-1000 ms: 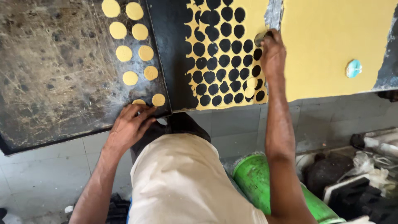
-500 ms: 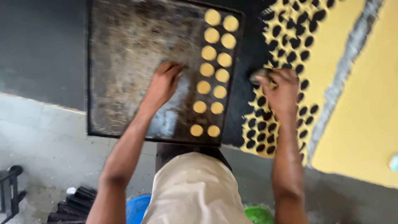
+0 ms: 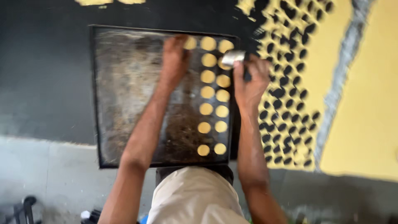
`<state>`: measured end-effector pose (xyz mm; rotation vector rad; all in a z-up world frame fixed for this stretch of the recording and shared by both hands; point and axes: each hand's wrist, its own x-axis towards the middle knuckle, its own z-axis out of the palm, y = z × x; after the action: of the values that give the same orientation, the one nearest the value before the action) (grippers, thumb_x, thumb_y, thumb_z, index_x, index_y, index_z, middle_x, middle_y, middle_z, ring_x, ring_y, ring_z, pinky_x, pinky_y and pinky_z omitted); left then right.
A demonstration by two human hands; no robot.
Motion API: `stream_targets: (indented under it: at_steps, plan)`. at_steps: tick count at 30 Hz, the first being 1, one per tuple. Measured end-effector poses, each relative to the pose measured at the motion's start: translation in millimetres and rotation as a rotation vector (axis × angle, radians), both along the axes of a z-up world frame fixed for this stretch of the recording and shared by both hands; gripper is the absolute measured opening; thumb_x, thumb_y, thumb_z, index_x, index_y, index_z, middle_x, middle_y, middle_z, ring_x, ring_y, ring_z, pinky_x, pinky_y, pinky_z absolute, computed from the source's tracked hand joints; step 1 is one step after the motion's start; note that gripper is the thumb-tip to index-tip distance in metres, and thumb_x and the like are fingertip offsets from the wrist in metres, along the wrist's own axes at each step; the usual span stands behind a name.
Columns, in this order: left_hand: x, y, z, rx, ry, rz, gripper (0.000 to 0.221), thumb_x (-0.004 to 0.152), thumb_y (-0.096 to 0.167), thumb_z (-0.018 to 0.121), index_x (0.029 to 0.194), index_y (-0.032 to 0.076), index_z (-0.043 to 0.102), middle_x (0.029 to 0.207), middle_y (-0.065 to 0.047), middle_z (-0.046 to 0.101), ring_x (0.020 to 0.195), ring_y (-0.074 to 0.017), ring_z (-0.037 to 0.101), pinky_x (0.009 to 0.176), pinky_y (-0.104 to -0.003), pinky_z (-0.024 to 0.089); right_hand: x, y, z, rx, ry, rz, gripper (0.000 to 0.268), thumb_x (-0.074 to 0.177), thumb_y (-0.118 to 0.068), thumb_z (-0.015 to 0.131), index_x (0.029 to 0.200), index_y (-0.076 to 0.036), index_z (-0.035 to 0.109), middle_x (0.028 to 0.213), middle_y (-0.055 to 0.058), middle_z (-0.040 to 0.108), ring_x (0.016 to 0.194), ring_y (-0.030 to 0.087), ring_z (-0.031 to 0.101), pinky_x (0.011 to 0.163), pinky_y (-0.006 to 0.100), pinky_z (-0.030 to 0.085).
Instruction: The person uses a small metal cylinder to cut circular shapes from a sheet of yellow dough and places them onto a black metal tray.
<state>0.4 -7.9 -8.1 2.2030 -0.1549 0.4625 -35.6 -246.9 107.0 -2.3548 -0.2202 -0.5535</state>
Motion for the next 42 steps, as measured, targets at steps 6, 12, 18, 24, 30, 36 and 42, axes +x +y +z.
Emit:
stream_targets:
  at_steps: [6,12,18,24,30,36,42]
  plan:
    - [-3,11,-4,0.062,-0.009,-0.013,0.052,0.094,-0.003,0.085,0.140,0.003,0.061,0.131,-0.019,0.060,0.120,-0.0405,0.056,0.102,-0.051,0.049,-112,-113,3,0.033,0.610,-0.080,0.013,0.097,-0.013,0.071,0.109,-0.005,0.069,0.141,0.014,0.056,0.102,0.029,0.072,0.076,0.038,0.064]
    - [-3,6,4,0.180,-0.063,-0.025,0.056,0.088,0.000,0.090,0.137,-0.001,0.063,0.129,-0.019,0.057,0.125,-0.0404,0.054,0.105,-0.050,0.047,-124,-263,9,-0.431,0.231,-0.212,0.014,0.100,0.007,0.063,0.100,0.000,0.075,0.139,0.026,0.063,0.110,0.039,0.073,0.082,0.037,0.065]
    - [-11,5,16,0.102,-0.061,-0.073,0.052,0.096,0.003,0.093,0.136,-0.006,0.060,0.132,-0.021,0.050,0.127,-0.0384,0.056,0.103,-0.047,0.051,-105,-299,-33,-0.437,0.165,-0.199,0.028,0.094,0.016,0.055,0.099,0.000,0.078,0.137,0.025,0.066,0.112,0.039,0.073,0.085,0.036,0.060]
    - [-35,20,28,0.008,0.054,-0.046,0.029,0.106,-0.004,0.078,0.132,-0.005,0.065,0.129,-0.019,0.054,0.115,-0.0340,0.062,0.098,-0.044,0.055,-68,-312,-24,-0.149,0.392,-0.158,0.011,0.097,-0.003,0.074,0.107,0.002,0.076,0.123,0.022,0.071,0.099,0.031,0.074,0.086,0.036,0.062]
    - [-63,33,27,0.098,0.046,-0.060,0.028,0.102,0.005,0.075,0.128,-0.002,0.067,0.124,-0.022,0.062,0.111,-0.0400,0.061,0.092,-0.049,0.051,-48,-266,17,0.004,0.665,-0.162,0.024,0.093,-0.023,0.079,0.106,-0.003,0.075,0.115,0.015,0.072,0.094,0.025,0.075,0.080,0.035,0.062]
    - [-57,9,26,-0.028,0.083,-0.050,0.041,0.093,-0.013,0.055,0.132,-0.005,0.063,0.132,-0.025,0.062,0.119,-0.0400,0.062,0.104,-0.045,0.054,-12,-50,-14,-0.368,-0.073,0.205,0.036,0.090,-0.035,0.090,0.094,-0.003,0.075,0.105,0.010,0.072,0.105,0.031,0.061,0.086,0.042,0.055]
    - [-55,3,19,-0.043,0.094,-0.016,0.049,0.091,-0.015,0.054,0.139,-0.004,0.060,0.138,-0.024,0.060,0.128,-0.0418,0.057,0.109,-0.049,0.049,17,71,-31,-0.043,-0.119,0.216,0.030,0.092,-0.028,0.089,0.094,-0.003,0.073,0.100,0.007,0.071,0.101,0.028,0.058,0.087,0.041,0.050]
